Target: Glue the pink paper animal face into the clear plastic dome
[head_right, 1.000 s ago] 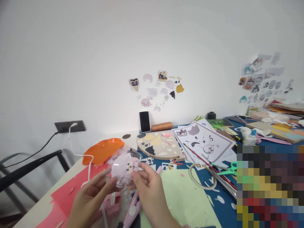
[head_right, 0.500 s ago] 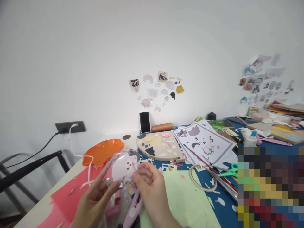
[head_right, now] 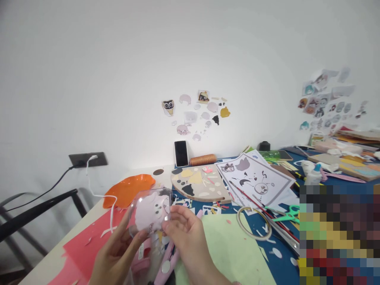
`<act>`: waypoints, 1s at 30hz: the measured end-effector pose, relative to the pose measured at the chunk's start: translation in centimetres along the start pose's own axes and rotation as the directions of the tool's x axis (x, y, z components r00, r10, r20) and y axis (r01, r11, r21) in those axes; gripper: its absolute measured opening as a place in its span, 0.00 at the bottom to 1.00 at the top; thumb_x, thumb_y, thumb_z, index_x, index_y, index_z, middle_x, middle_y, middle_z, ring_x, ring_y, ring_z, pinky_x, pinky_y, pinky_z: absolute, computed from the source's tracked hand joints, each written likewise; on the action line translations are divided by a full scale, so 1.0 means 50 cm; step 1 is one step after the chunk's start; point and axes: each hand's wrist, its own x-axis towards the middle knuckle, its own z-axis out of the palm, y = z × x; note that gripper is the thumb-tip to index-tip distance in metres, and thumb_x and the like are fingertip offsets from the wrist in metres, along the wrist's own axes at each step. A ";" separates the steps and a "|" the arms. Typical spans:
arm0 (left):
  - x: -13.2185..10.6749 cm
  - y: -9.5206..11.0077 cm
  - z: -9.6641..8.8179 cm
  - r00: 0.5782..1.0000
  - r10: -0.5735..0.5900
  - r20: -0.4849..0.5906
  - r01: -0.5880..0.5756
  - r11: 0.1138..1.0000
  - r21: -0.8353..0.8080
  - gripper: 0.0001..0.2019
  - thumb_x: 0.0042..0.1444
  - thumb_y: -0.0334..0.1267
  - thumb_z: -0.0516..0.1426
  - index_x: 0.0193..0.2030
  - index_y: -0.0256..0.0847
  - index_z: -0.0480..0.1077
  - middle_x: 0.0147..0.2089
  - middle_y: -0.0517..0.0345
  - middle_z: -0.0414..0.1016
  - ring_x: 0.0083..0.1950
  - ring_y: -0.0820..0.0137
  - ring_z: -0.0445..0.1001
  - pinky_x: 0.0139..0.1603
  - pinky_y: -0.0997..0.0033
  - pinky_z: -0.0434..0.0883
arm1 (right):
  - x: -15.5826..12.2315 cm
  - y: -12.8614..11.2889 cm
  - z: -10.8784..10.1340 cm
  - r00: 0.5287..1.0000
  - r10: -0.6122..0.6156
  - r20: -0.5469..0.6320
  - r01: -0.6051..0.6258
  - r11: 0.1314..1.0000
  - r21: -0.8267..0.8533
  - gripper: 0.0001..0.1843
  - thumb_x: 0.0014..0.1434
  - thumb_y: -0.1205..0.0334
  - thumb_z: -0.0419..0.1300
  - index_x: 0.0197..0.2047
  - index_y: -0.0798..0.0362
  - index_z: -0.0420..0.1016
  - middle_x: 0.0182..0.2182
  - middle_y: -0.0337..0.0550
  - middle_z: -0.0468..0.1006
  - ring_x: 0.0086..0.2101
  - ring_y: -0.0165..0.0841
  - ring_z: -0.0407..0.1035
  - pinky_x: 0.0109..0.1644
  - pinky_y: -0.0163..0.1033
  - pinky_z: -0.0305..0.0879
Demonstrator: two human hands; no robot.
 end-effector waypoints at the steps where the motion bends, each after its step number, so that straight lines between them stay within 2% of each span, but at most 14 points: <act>1: -0.001 0.001 0.000 1.000 -0.004 0.009 0.004 1.000 0.005 0.38 0.46 0.53 0.62 0.63 0.42 0.61 0.19 0.70 0.59 0.21 0.75 0.60 0.21 0.79 0.64 | -0.001 0.000 0.000 1.000 -0.006 0.004 0.006 1.000 -0.014 0.23 0.40 0.59 0.74 0.39 0.54 0.75 0.32 0.41 0.78 0.34 0.31 0.72 0.38 0.34 0.68; 6: -0.006 0.005 0.000 0.996 -0.071 0.049 0.073 0.997 -0.026 0.42 0.46 0.54 0.62 0.67 0.48 0.52 0.19 0.70 0.61 0.23 0.73 0.64 0.20 0.78 0.66 | -0.007 0.003 0.001 0.996 -0.051 0.075 0.055 0.998 -0.043 0.23 0.43 0.59 0.72 0.42 0.53 0.73 0.34 0.41 0.76 0.37 0.32 0.71 0.42 0.35 0.67; 8: -0.006 0.003 0.000 0.997 -0.058 0.047 0.059 0.998 -0.025 0.41 0.47 0.54 0.62 0.66 0.48 0.54 0.19 0.70 0.60 0.23 0.73 0.64 0.21 0.78 0.67 | -0.007 0.003 0.001 0.996 -0.051 0.078 0.055 0.997 -0.048 0.23 0.44 0.59 0.72 0.43 0.53 0.72 0.34 0.41 0.75 0.37 0.32 0.70 0.41 0.35 0.67; 12: -0.006 0.000 -0.001 0.998 -0.043 0.040 0.042 0.999 0.014 0.42 0.46 0.55 0.62 0.66 0.46 0.54 0.19 0.70 0.58 0.20 0.75 0.58 0.17 0.79 0.65 | -0.009 -0.002 0.004 0.997 -0.051 0.053 0.055 0.996 -0.071 0.22 0.42 0.58 0.72 0.41 0.53 0.73 0.32 0.41 0.75 0.36 0.33 0.71 0.39 0.35 0.68; 17: -0.007 0.002 -0.003 0.995 -0.080 0.056 0.079 0.996 0.032 0.42 0.46 0.56 0.61 0.67 0.47 0.52 0.22 0.67 0.63 0.24 0.71 0.66 0.19 0.78 0.68 | -0.012 0.003 0.008 0.994 -0.103 0.035 0.105 0.990 -0.089 0.22 0.42 0.56 0.72 0.40 0.53 0.74 0.31 0.42 0.76 0.29 0.32 0.71 0.34 0.36 0.69; 21: -0.011 0.004 -0.001 0.996 -0.080 0.042 0.078 0.997 0.028 0.42 0.46 0.56 0.62 0.66 0.46 0.54 0.20 0.69 0.60 0.22 0.73 0.63 0.20 0.78 0.68 | -0.015 0.013 0.010 0.994 -0.101 0.051 0.106 0.990 -0.091 0.21 0.45 0.55 0.70 0.42 0.54 0.76 0.34 0.45 0.78 0.32 0.34 0.73 0.36 0.37 0.70; 25: -0.012 0.004 0.002 0.999 -0.034 0.031 0.033 0.999 0.022 0.43 0.45 0.55 0.62 0.66 0.44 0.55 0.21 0.67 0.69 0.21 0.74 0.64 0.21 0.78 0.69 | -0.020 0.013 0.014 0.993 -0.106 0.047 0.110 0.988 -0.104 0.20 0.46 0.56 0.70 0.42 0.54 0.77 0.32 0.44 0.79 0.33 0.34 0.73 0.40 0.37 0.70; 30: -0.008 0.019 0.002 0.986 -0.135 0.096 0.145 0.983 -0.108 0.44 0.46 0.52 0.63 0.68 0.45 0.50 0.26 0.63 0.75 0.28 0.66 0.76 0.22 0.75 0.72 | -0.025 -0.003 0.012 0.994 -0.103 0.028 0.106 0.983 -0.147 0.18 0.50 0.54 0.66 0.43 0.54 0.77 0.30 0.44 0.80 0.32 0.33 0.73 0.39 0.37 0.69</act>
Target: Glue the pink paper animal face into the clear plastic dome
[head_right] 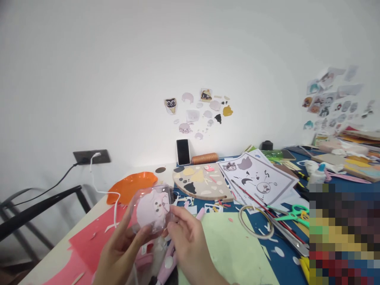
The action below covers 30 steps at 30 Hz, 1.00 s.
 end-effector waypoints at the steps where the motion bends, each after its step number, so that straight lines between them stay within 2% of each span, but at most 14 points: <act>1: 0.000 0.005 0.001 1.000 -0.023 0.013 0.024 0.999 -0.035 0.45 0.46 0.52 0.63 0.68 0.46 0.49 0.28 0.62 0.76 0.30 0.65 0.77 0.22 0.74 0.73 | 0.000 -0.004 -0.001 1.000 0.003 0.019 -0.002 1.000 -0.017 0.18 0.51 0.54 0.65 0.44 0.54 0.77 0.29 0.43 0.80 0.32 0.33 0.73 0.40 0.37 0.69; 5: 0.000 0.021 0.002 0.998 -0.022 0.054 0.027 0.996 -0.081 0.44 0.49 0.49 0.63 0.69 0.48 0.46 0.27 0.64 0.77 0.33 0.62 0.80 0.31 0.70 0.77 | 0.002 -0.017 -0.004 0.999 -0.016 0.050 0.021 0.996 -0.088 0.21 0.53 0.51 0.63 0.47 0.52 0.76 0.36 0.45 0.80 0.37 0.34 0.73 0.44 0.37 0.69; 8: 0.001 0.024 0.000 0.998 0.011 0.068 -0.005 0.996 -0.089 0.43 0.50 0.48 0.62 0.69 0.46 0.45 0.23 0.66 0.76 0.33 0.64 0.80 0.41 0.69 0.76 | 0.006 -0.021 -0.004 0.999 -0.033 0.031 0.036 0.992 -0.120 0.22 0.52 0.49 0.64 0.47 0.51 0.75 0.38 0.45 0.79 0.33 0.32 0.73 0.41 0.38 0.70; 11: 0.001 0.028 0.001 0.998 -0.013 0.055 0.018 0.996 -0.085 0.44 0.49 0.48 0.62 0.69 0.46 0.45 0.23 0.66 0.76 0.33 0.64 0.80 0.39 0.70 0.75 | 0.009 -0.021 -0.005 0.999 -0.033 0.017 0.035 0.992 -0.118 0.21 0.51 0.49 0.65 0.46 0.51 0.76 0.35 0.43 0.78 0.31 0.31 0.72 0.39 0.38 0.70; 17: -0.008 0.036 0.007 0.995 -0.026 0.093 0.038 0.991 -0.125 0.49 0.48 0.49 0.63 0.70 0.41 0.40 0.23 0.62 0.78 0.28 0.62 0.79 0.38 0.62 0.77 | 0.015 -0.016 -0.009 1.000 -0.017 -0.012 0.016 0.994 -0.106 0.20 0.47 0.51 0.68 0.41 0.54 0.77 0.31 0.43 0.78 0.30 0.32 0.72 0.35 0.37 0.70; 20: -0.011 0.028 0.007 0.993 -0.062 0.097 0.071 0.993 -0.094 0.52 0.46 0.50 0.64 0.70 0.39 0.38 0.25 0.60 0.79 0.30 0.62 0.80 0.33 0.68 0.77 | 0.016 -0.009 -0.010 1.000 -0.023 0.001 0.023 0.994 -0.110 0.19 0.47 0.52 0.69 0.38 0.55 0.75 0.29 0.42 0.78 0.30 0.31 0.72 0.33 0.34 0.69; 23: -0.011 0.015 0.006 0.993 -0.067 0.095 0.075 0.993 -0.089 0.51 0.46 0.50 0.64 0.70 0.42 0.39 0.26 0.60 0.79 0.29 0.64 0.80 0.28 0.74 0.75 | 0.015 -0.003 -0.011 1.000 -0.027 -0.005 0.026 0.994 -0.104 0.17 0.49 0.52 0.68 0.35 0.55 0.74 0.26 0.40 0.77 0.25 0.28 0.70 0.30 0.32 0.66; 27: -0.010 -0.002 0.004 0.995 -0.047 0.084 0.053 0.996 -0.069 0.51 0.45 0.51 0.64 0.70 0.44 0.39 0.25 0.61 0.79 0.27 0.67 0.79 0.28 0.76 0.75 | 0.016 -0.002 -0.010 1.000 0.007 -0.025 -0.009 0.997 -0.077 0.18 0.46 0.50 0.69 0.31 0.56 0.71 0.21 0.37 0.74 0.21 0.26 0.67 0.27 0.31 0.64; 30: -0.011 -0.008 0.005 0.996 -0.041 0.085 0.045 0.998 -0.043 0.51 0.46 0.51 0.64 0.70 0.42 0.39 0.25 0.58 0.80 0.27 0.65 0.79 0.25 0.75 0.74 | 0.015 -0.005 -0.009 0.999 0.025 -0.034 -0.027 0.996 -0.087 0.19 0.44 0.49 0.70 0.30 0.56 0.71 0.19 0.36 0.73 0.21 0.26 0.66 0.25 0.31 0.63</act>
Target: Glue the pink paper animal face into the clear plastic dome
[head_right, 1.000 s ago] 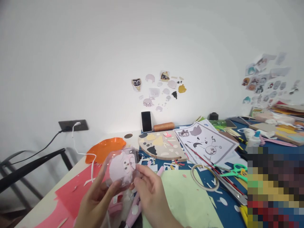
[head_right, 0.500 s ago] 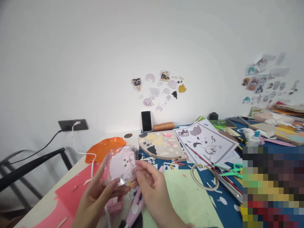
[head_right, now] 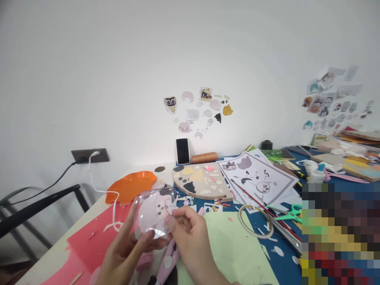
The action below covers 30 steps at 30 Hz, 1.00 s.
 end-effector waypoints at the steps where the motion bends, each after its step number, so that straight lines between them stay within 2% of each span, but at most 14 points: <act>1: 0.000 0.000 0.001 1.000 0.003 0.000 -0.003 1.000 -0.005 0.50 0.47 0.50 0.64 0.70 0.42 0.39 0.25 0.59 0.80 0.28 0.63 0.80 0.27 0.73 0.75 | 0.000 0.000 0.000 1.000 0.003 -0.005 -0.003 1.000 0.000 0.20 0.44 0.49 0.70 0.30 0.56 0.72 0.19 0.36 0.73 0.20 0.26 0.66 0.25 0.31 0.63; 5: -0.002 0.002 0.008 1.000 0.017 0.007 -0.016 0.998 -0.068 0.51 0.47 0.49 0.64 0.70 0.40 0.37 0.23 0.61 0.79 0.29 0.63 0.80 0.39 0.66 0.77 | 0.000 0.007 0.000 0.999 -0.001 -0.032 0.001 1.000 0.021 0.19 0.44 0.50 0.70 0.30 0.56 0.73 0.20 0.37 0.74 0.21 0.26 0.66 0.26 0.31 0.63; 12: -0.004 0.004 0.008 1.000 -0.009 0.008 0.009 0.999 -0.042 0.51 0.45 0.51 0.64 0.70 0.40 0.42 0.23 0.60 0.79 0.27 0.64 0.79 0.29 0.70 0.76 | 0.000 0.016 0.005 0.997 -0.011 -0.072 0.014 0.999 0.039 0.20 0.44 0.48 0.69 0.32 0.56 0.73 0.22 0.38 0.74 0.21 0.27 0.66 0.26 0.32 0.65; 16: -0.004 0.006 0.007 0.999 0.011 0.044 -0.009 0.999 -0.044 0.49 0.47 0.49 0.63 0.69 0.35 0.43 0.23 0.59 0.79 0.27 0.65 0.78 0.35 0.68 0.76 | -0.003 0.007 0.008 0.997 0.004 -0.083 0.000 0.999 0.042 0.22 0.42 0.48 0.70 0.32 0.56 0.72 0.24 0.39 0.75 0.22 0.27 0.67 0.26 0.32 0.66; 19: -0.004 0.005 0.007 0.999 0.017 0.047 -0.015 0.999 -0.031 0.48 0.47 0.48 0.63 0.69 0.37 0.44 0.24 0.58 0.79 0.28 0.65 0.78 0.38 0.68 0.76 | -0.002 0.009 0.008 0.996 -0.037 -0.075 0.044 0.995 0.090 0.21 0.44 0.50 0.70 0.36 0.53 0.69 0.22 0.34 0.72 0.21 0.28 0.67 0.25 0.32 0.65; 22: -0.002 0.004 0.005 1.000 0.003 0.007 -0.003 1.000 -0.015 0.47 0.46 0.47 0.64 0.69 0.41 0.45 0.24 0.59 0.79 0.28 0.64 0.78 0.30 0.72 0.75 | -0.003 0.013 0.005 0.998 -0.043 -0.047 0.048 0.993 0.109 0.21 0.48 0.50 0.67 0.41 0.51 0.67 0.21 0.32 0.71 0.20 0.28 0.67 0.25 0.33 0.66; 24: 0.000 0.004 0.004 1.000 0.006 -0.023 -0.006 1.000 -0.007 0.48 0.45 0.47 0.65 0.69 0.41 0.45 0.23 0.58 0.79 0.27 0.64 0.78 0.22 0.76 0.72 | -0.006 0.012 0.004 0.999 -0.017 -0.050 0.021 0.996 0.081 0.22 0.52 0.46 0.63 0.42 0.53 0.69 0.24 0.37 0.73 0.23 0.30 0.69 0.28 0.35 0.68; 26: 0.001 0.007 0.003 0.999 0.021 -0.038 -0.021 1.000 -0.008 0.49 0.44 0.47 0.65 0.69 0.40 0.44 0.23 0.58 0.79 0.27 0.64 0.78 0.20 0.77 0.70 | -0.008 0.009 0.005 0.999 -0.003 -0.041 0.005 0.998 0.060 0.23 0.53 0.44 0.62 0.44 0.54 0.71 0.28 0.41 0.75 0.26 0.32 0.72 0.32 0.37 0.70; 30: 0.003 0.013 0.002 0.999 0.029 -0.043 -0.030 0.999 -0.023 0.51 0.44 0.46 0.66 0.69 0.41 0.41 0.23 0.60 0.78 0.31 0.63 0.79 0.22 0.79 0.70 | -0.008 0.001 0.009 1.000 -0.010 -0.001 0.010 0.997 0.075 0.25 0.42 0.55 0.72 0.43 0.52 0.73 0.30 0.39 0.76 0.31 0.32 0.72 0.35 0.35 0.70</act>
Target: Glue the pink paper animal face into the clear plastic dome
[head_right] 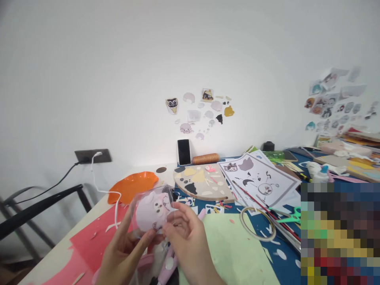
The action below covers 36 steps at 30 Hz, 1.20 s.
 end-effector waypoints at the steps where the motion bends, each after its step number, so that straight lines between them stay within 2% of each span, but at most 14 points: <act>1: 0.000 0.000 0.000 1.000 0.000 0.004 0.000 1.000 0.002 0.51 0.44 0.46 0.66 0.70 0.41 0.40 0.23 0.61 0.78 0.32 0.63 0.79 0.22 0.79 0.70 | 0.001 -0.002 0.000 1.000 0.006 -0.005 -0.006 1.000 -0.001 0.24 0.40 0.57 0.73 0.41 0.52 0.73 0.29 0.38 0.76 0.30 0.31 0.72 0.35 0.35 0.70; 4: 0.002 -0.003 -0.003 1.000 0.001 0.030 -0.002 1.000 0.021 0.50 0.46 0.48 0.65 0.69 0.42 0.41 0.21 0.62 0.76 0.28 0.65 0.77 0.20 0.79 0.69 | 0.003 -0.006 -0.002 1.000 0.022 -0.011 -0.022 0.999 -0.024 0.21 0.39 0.59 0.73 0.37 0.53 0.74 0.26 0.38 0.77 0.29 0.30 0.72 0.35 0.34 0.69; 6: 0.006 -0.006 -0.006 0.999 0.020 0.026 -0.021 1.000 0.020 0.44 0.44 0.48 0.66 0.66 0.43 0.53 0.22 0.62 0.76 0.25 0.69 0.75 0.21 0.79 0.70 | 0.004 -0.007 -0.004 1.000 0.011 -0.005 -0.011 0.999 -0.042 0.18 0.40 0.59 0.73 0.34 0.54 0.73 0.26 0.39 0.78 0.29 0.30 0.72 0.35 0.34 0.68; 9: 0.013 -0.008 -0.012 0.998 0.055 0.014 -0.056 0.998 0.018 0.23 0.40 0.48 0.68 0.43 0.42 0.75 0.24 0.59 0.77 0.23 0.71 0.73 0.22 0.78 0.70 | 0.004 -0.004 -0.005 1.000 0.018 0.009 -0.018 0.999 -0.028 0.17 0.40 0.59 0.73 0.30 0.54 0.72 0.24 0.39 0.78 0.27 0.29 0.71 0.33 0.32 0.67; 11: 0.018 -0.006 -0.016 0.997 0.056 0.045 -0.057 0.998 0.023 0.15 0.38 0.49 0.68 0.30 0.42 0.77 0.22 0.57 0.77 0.27 0.66 0.76 0.24 0.76 0.72 | 0.005 0.002 -0.005 0.999 0.035 0.016 -0.035 0.999 0.012 0.17 0.39 0.59 0.74 0.30 0.54 0.72 0.22 0.37 0.77 0.25 0.28 0.71 0.32 0.32 0.66; 15: 0.029 -0.004 -0.027 0.975 0.011 0.221 -0.031 0.996 0.084 0.13 0.40 0.51 0.66 0.28 0.45 0.80 0.23 0.53 0.79 0.37 0.57 0.79 0.28 0.72 0.75 | 0.005 0.013 -0.005 0.998 0.035 0.060 -0.038 0.998 0.045 0.17 0.40 0.59 0.73 0.30 0.54 0.72 0.23 0.39 0.79 0.25 0.28 0.72 0.31 0.32 0.65; 19: 0.045 -0.017 -0.043 0.958 0.141 0.250 -0.193 0.961 0.199 0.10 0.46 0.49 0.63 0.26 0.47 0.80 0.28 0.55 0.82 0.33 0.61 0.79 0.33 0.70 0.75 | 0.007 0.010 0.000 0.994 0.024 0.111 -0.020 0.999 -0.033 0.16 0.42 0.58 0.72 0.31 0.54 0.70 0.26 0.41 0.79 0.28 0.31 0.73 0.35 0.35 0.67; 22: 0.058 -0.024 -0.054 0.939 0.255 0.231 -0.315 0.907 0.278 0.06 0.46 0.45 0.63 0.26 0.50 0.80 0.27 0.59 0.82 0.30 0.64 0.78 0.31 0.74 0.74 | 0.004 -0.007 0.005 0.988 -0.030 0.151 0.066 0.968 -0.242 0.15 0.50 0.53 0.65 0.36 0.53 0.69 0.31 0.44 0.78 0.33 0.33 0.73 0.37 0.37 0.67; 25: 0.072 -0.016 -0.063 0.932 0.290 0.217 -0.348 0.884 0.313 0.05 0.45 0.44 0.62 0.26 0.50 0.80 0.28 0.61 0.82 0.31 0.64 0.79 0.33 0.75 0.74 | -0.010 -0.035 0.002 0.982 -0.072 0.176 0.170 0.748 -0.641 0.16 0.59 0.50 0.55 0.42 0.54 0.68 0.32 0.47 0.78 0.29 0.36 0.72 0.32 0.39 0.65; 27: 0.080 -0.006 -0.067 0.950 0.263 0.167 -0.304 0.899 0.314 0.07 0.45 0.46 0.61 0.26 0.50 0.80 0.29 0.61 0.82 0.34 0.63 0.80 0.34 0.74 0.74 | -0.022 -0.051 -0.002 0.982 -0.066 0.175 0.186 0.440 -0.878 0.19 0.60 0.48 0.51 0.38 0.55 0.71 0.27 0.50 0.78 0.26 0.39 0.72 0.28 0.41 0.62; 29: 0.087 0.003 -0.070 0.974 0.209 0.092 -0.228 0.923 0.311 0.11 0.45 0.50 0.60 0.26 0.49 0.80 0.31 0.60 0.83 0.37 0.61 0.80 0.38 0.73 0.75 | -0.031 -0.059 -0.002 0.990 -0.023 0.141 0.142 0.152 -0.978 0.24 0.59 0.45 0.51 0.27 0.55 0.75 0.21 0.54 0.77 0.24 0.44 0.72 0.27 0.43 0.61; 31: 0.091 0.007 -0.073 0.986 0.161 0.033 -0.163 0.941 0.297 0.13 0.45 0.52 0.59 0.27 0.47 0.80 0.33 0.59 0.83 0.41 0.60 0.80 0.43 0.70 0.75 | -0.034 -0.056 0.006 0.998 0.035 0.055 0.057 -0.046 -0.997 0.27 0.57 0.43 0.53 0.20 0.56 0.77 0.20 0.60 0.77 0.25 0.51 0.74 0.27 0.46 0.62; 33: 0.092 0.006 -0.076 0.990 0.141 0.010 -0.138 0.949 0.283 0.15 0.45 0.54 0.59 0.28 0.46 0.80 0.34 0.58 0.83 0.43 0.58 0.79 0.45 0.66 0.74 | -0.028 -0.046 0.022 0.994 0.100 -0.041 -0.023 -0.176 -0.984 0.30 0.57 0.42 0.53 0.24 0.59 0.81 0.24 0.66 0.79 0.29 0.58 0.75 0.29 0.51 0.64; 36: 0.092 0.002 -0.080 0.991 0.135 0.015 -0.134 0.951 0.279 0.16 0.45 0.54 0.60 0.29 0.45 0.79 0.34 0.57 0.83 0.43 0.56 0.79 0.48 0.61 0.74 | -0.010 -0.028 0.048 0.980 0.148 -0.136 -0.106 -0.195 -0.975 0.28 0.56 0.43 0.56 0.32 0.63 0.82 0.30 0.70 0.80 0.34 0.59 0.75 0.34 0.53 0.66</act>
